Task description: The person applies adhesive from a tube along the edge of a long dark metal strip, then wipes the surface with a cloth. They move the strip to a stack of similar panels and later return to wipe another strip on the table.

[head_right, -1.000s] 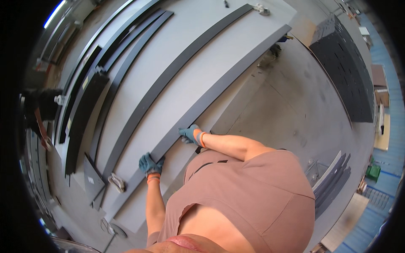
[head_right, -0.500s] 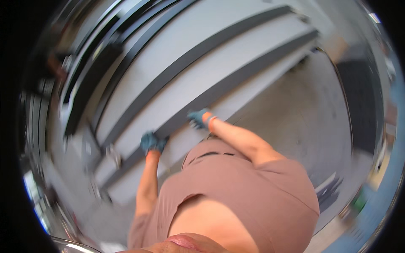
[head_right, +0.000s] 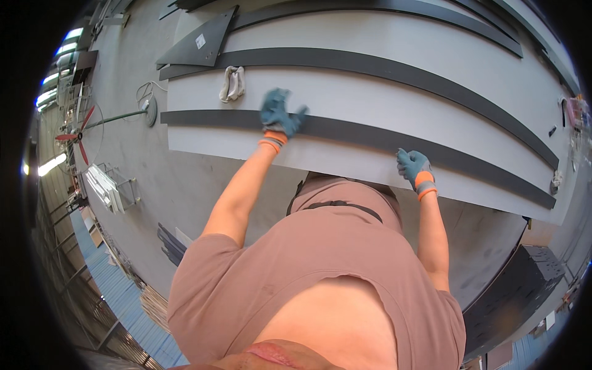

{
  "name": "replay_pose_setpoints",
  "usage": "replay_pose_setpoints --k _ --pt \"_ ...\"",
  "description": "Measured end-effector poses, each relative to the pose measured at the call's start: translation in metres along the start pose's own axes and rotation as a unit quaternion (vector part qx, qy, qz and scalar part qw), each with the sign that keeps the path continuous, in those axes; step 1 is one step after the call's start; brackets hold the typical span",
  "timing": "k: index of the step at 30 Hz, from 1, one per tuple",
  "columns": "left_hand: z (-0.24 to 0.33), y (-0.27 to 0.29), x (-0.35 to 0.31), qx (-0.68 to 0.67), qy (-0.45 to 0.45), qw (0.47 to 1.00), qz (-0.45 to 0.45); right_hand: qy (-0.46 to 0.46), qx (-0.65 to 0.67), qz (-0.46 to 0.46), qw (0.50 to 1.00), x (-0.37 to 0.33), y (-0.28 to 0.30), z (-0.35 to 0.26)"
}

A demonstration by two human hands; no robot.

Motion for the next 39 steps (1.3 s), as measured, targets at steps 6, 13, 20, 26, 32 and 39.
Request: replay_pose_setpoints --k 6,13,20,26,32,39 --pt "-0.149 0.012 0.008 0.189 0.244 0.949 -0.067 0.213 -0.13 0.088 0.964 -0.019 -0.089 -0.05" --pt "-0.183 0.032 0.014 0.003 0.249 0.963 0.104 0.349 -0.078 0.125 0.925 -0.024 -0.186 -0.082" --pt "0.031 0.029 -0.034 -0.185 -0.099 0.977 -0.033 0.503 -0.202 0.343 0.767 -0.006 -0.197 -0.101" --pt "-0.023 0.027 -0.032 -0.173 0.074 0.965 -0.184 0.501 -0.359 0.402 0.677 0.035 -0.197 -0.076" --pt "-0.372 0.118 -0.173 0.03 0.668 0.741 -0.066 0.515 -0.361 0.39 0.673 0.031 -0.202 -0.078" --pt "-0.181 0.092 -0.056 -0.213 0.239 0.94 0.12 0.507 -0.363 0.402 0.67 0.031 -0.197 -0.079"
Point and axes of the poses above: each hand's wrist, its own x-axis towards the middle knuckle, its own y-axis out of the back of the hand, z = x × y, the point moved 3 cm from there along x, towards the middle knuckle, and after that the axes turned 10 degrees about -y, right-handed, at the moved point
